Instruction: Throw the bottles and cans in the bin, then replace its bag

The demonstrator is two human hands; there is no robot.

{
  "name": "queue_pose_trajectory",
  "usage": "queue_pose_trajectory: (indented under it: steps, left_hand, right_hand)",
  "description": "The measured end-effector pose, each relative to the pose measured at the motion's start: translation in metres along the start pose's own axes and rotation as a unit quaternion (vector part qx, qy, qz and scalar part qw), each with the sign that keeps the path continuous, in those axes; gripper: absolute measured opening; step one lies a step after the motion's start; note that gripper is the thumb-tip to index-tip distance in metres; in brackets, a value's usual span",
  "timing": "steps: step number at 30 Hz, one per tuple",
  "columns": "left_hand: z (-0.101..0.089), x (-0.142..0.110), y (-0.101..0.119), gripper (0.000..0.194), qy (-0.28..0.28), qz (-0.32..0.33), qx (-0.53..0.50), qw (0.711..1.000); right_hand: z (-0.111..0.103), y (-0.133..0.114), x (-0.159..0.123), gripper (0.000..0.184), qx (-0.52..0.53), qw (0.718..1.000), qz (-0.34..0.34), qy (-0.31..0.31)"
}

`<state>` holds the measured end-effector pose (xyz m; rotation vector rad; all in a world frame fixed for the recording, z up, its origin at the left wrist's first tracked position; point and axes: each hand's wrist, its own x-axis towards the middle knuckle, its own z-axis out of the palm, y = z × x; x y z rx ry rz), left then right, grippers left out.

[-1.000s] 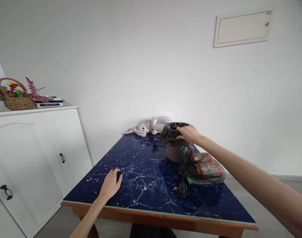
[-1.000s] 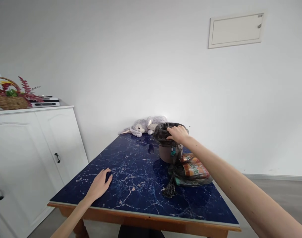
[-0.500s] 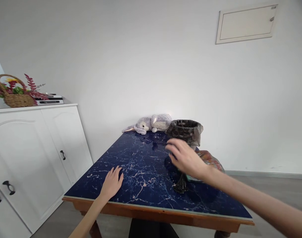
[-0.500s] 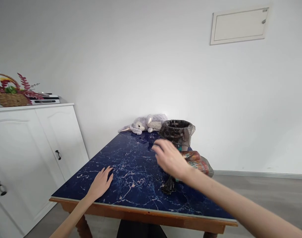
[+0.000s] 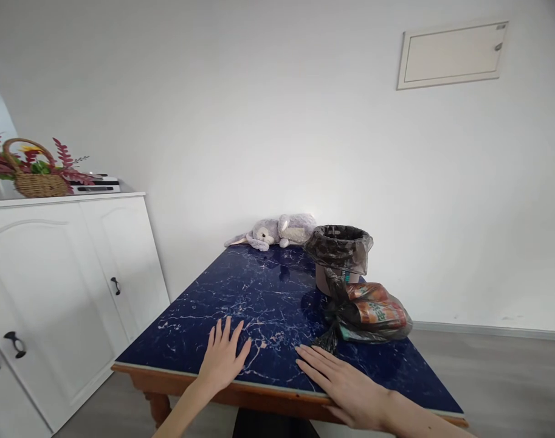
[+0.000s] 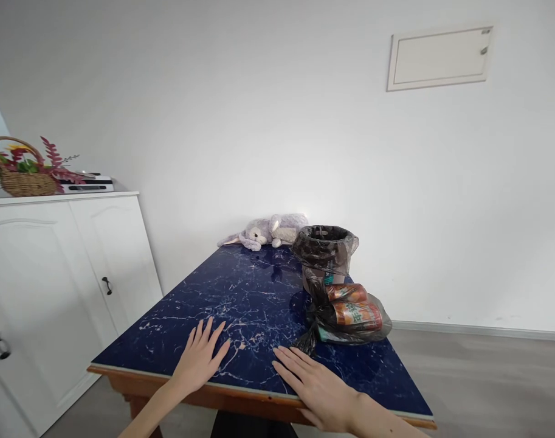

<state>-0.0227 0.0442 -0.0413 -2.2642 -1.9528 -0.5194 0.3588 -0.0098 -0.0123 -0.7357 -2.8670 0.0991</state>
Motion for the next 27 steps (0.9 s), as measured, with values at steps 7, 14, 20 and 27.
queue_pose_trajectory:
  steps: [7,14,20,27]
  left_hand:
    - [0.004,-0.001,0.032,0.067,0.027,0.034,-0.019,0.999]
    - [-0.005,0.000,0.038,0.061,0.061,0.022,-0.036,0.997]
    - [-0.019,-0.002,0.048,0.057,0.055,0.012,-0.066,0.996]
    - [-0.032,-0.008,0.061,0.042,0.094,0.011,-0.086,0.992]
  right_hand:
    - [0.003,-0.002,0.002,0.109,-0.040,0.999,-0.016,0.017]
    - [0.004,-0.001,0.000,0.108,-0.068,0.996,-0.042,0.048]
    - [0.009,0.002,-0.002,0.099,-0.091,0.992,-0.060,0.064]
    - [0.009,0.005,-0.003,0.085,-0.129,0.983,-0.086,0.095]
